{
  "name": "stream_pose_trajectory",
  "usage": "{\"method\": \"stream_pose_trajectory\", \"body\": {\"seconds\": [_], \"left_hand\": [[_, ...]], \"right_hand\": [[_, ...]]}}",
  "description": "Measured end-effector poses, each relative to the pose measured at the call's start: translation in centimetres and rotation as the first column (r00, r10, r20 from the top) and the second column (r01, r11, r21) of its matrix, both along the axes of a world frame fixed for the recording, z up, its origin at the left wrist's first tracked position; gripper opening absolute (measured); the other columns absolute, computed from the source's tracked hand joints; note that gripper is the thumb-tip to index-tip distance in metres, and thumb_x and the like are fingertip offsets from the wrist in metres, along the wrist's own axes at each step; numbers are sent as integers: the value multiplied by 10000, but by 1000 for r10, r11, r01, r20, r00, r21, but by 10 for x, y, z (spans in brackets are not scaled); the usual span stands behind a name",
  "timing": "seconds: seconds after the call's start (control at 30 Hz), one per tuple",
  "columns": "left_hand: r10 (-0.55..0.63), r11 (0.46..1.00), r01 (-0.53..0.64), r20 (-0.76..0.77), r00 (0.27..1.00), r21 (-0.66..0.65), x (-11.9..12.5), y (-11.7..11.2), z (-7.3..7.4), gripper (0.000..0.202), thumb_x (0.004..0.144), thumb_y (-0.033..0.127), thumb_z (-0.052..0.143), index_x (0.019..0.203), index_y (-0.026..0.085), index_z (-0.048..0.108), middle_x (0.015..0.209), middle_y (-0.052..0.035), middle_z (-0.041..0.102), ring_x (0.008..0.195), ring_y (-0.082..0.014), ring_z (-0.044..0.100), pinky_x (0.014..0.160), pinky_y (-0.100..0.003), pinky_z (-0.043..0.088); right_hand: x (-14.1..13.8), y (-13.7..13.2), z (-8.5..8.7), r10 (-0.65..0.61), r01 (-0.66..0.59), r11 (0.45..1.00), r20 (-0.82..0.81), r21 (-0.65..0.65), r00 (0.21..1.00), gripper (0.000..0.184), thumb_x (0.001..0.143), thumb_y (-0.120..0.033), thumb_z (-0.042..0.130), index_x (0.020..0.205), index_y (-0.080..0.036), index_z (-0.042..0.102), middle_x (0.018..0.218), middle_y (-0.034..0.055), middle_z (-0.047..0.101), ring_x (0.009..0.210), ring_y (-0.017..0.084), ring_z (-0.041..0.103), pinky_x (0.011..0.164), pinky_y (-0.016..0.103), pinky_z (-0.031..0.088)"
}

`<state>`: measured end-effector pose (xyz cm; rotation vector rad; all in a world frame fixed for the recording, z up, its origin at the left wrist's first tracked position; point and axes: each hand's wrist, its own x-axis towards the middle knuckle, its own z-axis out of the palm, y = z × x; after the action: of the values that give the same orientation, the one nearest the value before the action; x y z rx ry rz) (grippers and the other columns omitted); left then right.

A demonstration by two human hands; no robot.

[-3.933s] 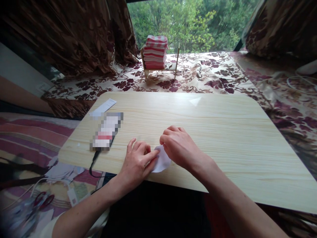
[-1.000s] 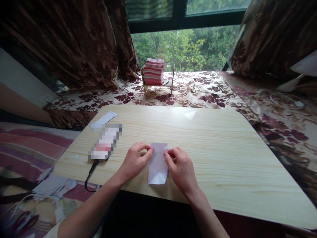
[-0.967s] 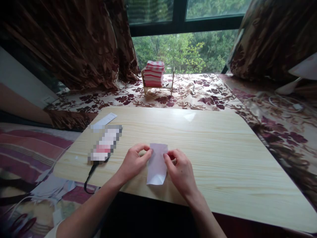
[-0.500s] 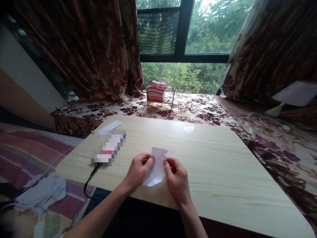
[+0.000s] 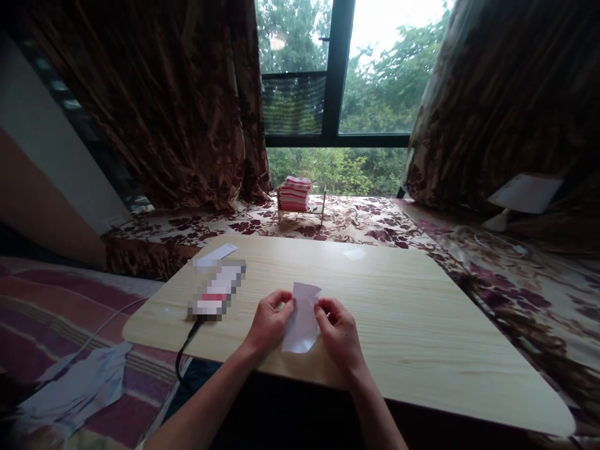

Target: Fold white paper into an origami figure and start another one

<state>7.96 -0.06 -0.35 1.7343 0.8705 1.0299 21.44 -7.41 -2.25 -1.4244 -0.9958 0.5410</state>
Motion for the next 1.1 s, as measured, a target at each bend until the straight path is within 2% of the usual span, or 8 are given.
{"method": "stream_pose_trajectory", "body": {"seconds": [0.13, 0.3, 0.53, 0.77, 1.1], "left_hand": [[-26, 999, 25, 2, 1000, 24, -1, 1, -2, 116, 768, 219, 563, 732, 144, 643, 721, -29, 637, 717, -155, 581, 656, -236, 461], [-48, 998, 49, -27, 998, 37, -1, 2, -5, 100, 752, 209, 593, 742, 148, 671, 764, -40, 678, 771, -173, 603, 706, -257, 470], [-20, 998, 23, -47, 999, 66, -1, 0, -3, 167, 799, 247, 556, 800, 143, 687, 813, -56, 700, 797, -181, 618, 714, -270, 474], [-16, 993, 26, -85, 996, 116, 0, 0, 0, 183, 797, 230, 537, 683, 163, 664, 755, -31, 662, 785, -174, 596, 739, -270, 460], [-20, 991, 35, -116, 993, 130, 2, 1, -4, 169, 780, 185, 527, 674, 175, 658, 757, -31, 658, 804, -179, 586, 724, -266, 454]], "right_hand": [[-1, 0, 2, 15, -15, 1000, -7, 13, 1000, 296, 745, -462, 656, 773, -167, 662, 666, 30, 653, 531, 140, 542, 482, 252, 425], [-2, -2, 4, 1, 1, 1000, -53, 30, 999, 332, 744, -484, 648, 820, -162, 671, 675, 39, 676, 584, 166, 588, 540, 276, 469], [-1, -4, 5, -30, 33, 998, -61, 61, 998, 329, 771, -480, 620, 857, -168, 681, 789, 68, 718, 677, 194, 632, 609, 304, 512], [-2, -4, 2, -10, 12, 998, -32, 60, 999, 268, 774, -424, 641, 879, -184, 691, 835, 51, 712, 696, 180, 624, 655, 305, 511], [1, -3, -4, -74, 81, 994, -91, 74, 993, 408, 753, -428, 669, 1074, -178, 634, 885, 78, 717, 765, 207, 664, 697, 348, 544]]}}
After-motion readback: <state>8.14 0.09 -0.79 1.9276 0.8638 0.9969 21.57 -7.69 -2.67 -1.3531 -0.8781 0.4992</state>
